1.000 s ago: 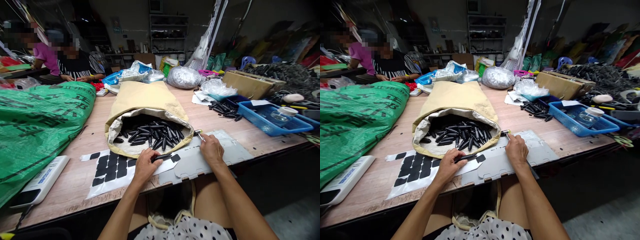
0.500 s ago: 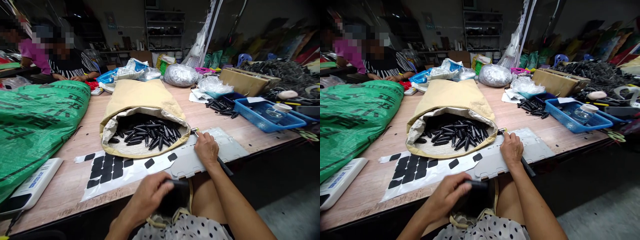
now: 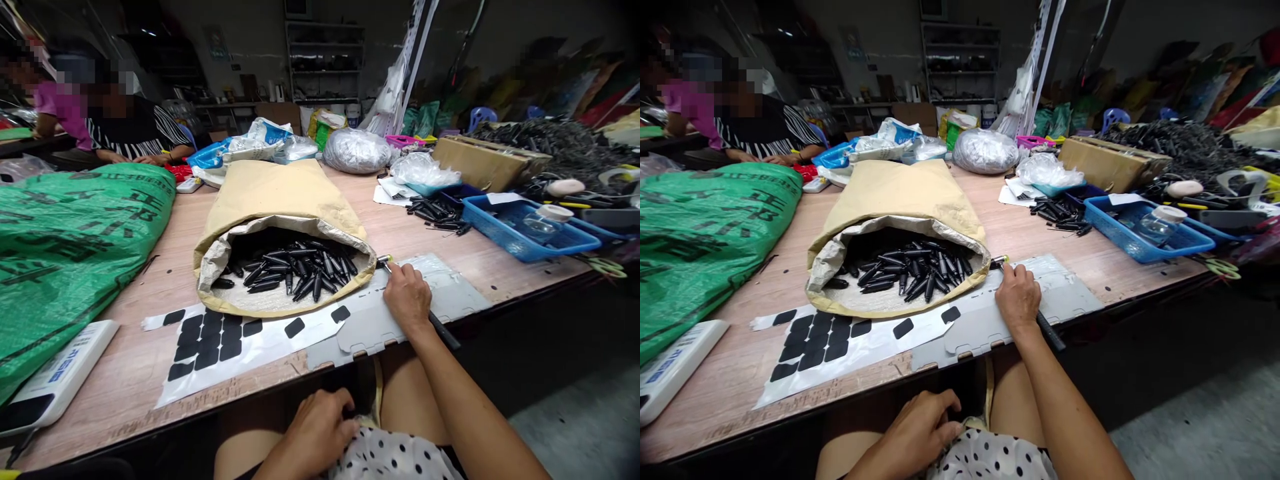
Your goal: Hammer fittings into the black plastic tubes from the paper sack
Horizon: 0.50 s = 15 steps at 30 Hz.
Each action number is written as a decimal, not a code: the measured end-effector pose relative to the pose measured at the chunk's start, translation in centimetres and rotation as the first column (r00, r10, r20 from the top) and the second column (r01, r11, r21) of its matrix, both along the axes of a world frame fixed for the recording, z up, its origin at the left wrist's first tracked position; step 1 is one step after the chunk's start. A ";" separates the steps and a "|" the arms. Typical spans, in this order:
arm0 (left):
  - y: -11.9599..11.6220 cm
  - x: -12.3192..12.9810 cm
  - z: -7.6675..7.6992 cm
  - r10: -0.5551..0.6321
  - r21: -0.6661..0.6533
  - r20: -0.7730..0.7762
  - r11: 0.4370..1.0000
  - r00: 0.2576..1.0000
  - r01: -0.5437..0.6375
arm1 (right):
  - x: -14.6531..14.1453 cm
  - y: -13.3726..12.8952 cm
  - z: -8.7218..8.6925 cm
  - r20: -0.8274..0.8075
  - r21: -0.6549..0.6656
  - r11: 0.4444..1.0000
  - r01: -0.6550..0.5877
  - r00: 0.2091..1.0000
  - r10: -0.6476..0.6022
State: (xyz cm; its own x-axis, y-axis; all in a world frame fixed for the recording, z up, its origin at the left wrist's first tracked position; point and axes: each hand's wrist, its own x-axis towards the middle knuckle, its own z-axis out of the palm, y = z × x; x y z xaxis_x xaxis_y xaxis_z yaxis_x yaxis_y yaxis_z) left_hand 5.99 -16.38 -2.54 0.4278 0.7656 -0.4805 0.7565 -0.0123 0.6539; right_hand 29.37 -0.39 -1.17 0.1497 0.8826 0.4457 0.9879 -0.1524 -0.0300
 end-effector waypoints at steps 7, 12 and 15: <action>9.4 -0.7 7.8 0.448 0.599 0.146 0.670 0.882 -0.439 | -0.1 0.0 0.1 0.001 -0.002 1.000 0.005 1.000 -0.005; 14.1 -1.1 5.8 0.553 0.722 -0.044 0.594 0.832 -0.357 | -0.1 0.0 0.3 -0.003 -0.002 1.000 -0.002 1.000 0.002; 14.0 -1.4 5.6 0.523 0.735 -0.081 0.606 0.848 -0.304 | -0.1 0.1 0.2 -0.009 0.000 1.000 0.001 1.000 -0.001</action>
State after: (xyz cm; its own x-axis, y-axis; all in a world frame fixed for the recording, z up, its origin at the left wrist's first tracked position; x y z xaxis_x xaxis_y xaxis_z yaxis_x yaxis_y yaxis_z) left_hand 4.63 -2.38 3.01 -0.0784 0.9758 0.2043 0.9288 -0.0029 0.3704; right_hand 29.28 -0.32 -0.95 0.1546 0.8826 0.4440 0.9874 -0.1535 -0.0385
